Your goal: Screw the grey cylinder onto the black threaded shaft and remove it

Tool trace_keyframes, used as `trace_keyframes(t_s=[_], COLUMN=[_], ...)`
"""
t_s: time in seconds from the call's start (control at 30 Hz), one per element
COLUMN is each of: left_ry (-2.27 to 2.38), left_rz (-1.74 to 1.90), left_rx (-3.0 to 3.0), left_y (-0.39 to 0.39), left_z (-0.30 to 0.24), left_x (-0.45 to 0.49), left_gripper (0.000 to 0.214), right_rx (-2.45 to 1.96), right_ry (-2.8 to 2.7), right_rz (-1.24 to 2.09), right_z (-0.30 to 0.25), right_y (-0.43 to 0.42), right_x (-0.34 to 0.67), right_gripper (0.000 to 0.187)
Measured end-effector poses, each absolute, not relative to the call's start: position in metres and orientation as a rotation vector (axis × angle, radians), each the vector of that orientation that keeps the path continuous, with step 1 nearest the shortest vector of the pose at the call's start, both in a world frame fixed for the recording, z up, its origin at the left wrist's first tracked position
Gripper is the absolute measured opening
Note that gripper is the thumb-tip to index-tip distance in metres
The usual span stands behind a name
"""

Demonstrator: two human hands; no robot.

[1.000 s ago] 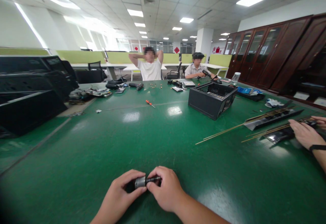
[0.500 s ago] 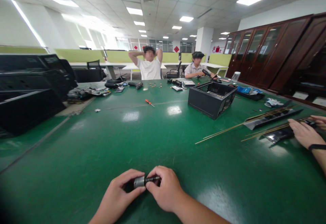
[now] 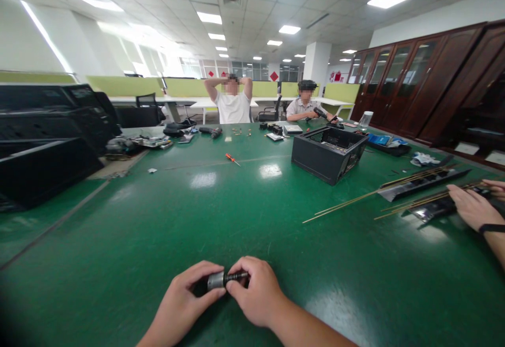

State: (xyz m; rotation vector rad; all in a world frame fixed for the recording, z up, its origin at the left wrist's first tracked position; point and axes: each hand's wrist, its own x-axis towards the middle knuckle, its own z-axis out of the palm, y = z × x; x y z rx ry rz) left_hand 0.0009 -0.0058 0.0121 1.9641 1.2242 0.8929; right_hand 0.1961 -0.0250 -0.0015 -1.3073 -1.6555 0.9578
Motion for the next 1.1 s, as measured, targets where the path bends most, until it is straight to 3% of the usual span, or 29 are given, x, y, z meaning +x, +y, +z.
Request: trace_keyframes(t_s=[1.1], left_ry=[1.234], left_rz=[0.898], left_rx=[1.967], left_y=[-0.0044], left_z=[0.0095], left_x=[-0.0010], left_gripper=[0.021], right_rx=[-1.311], right_ry=[-1.642], right_rz=[0.983], right_z=[-0.0004], right_y=[-0.0259], right_x=[0.1965], right_gripper=[0.007])
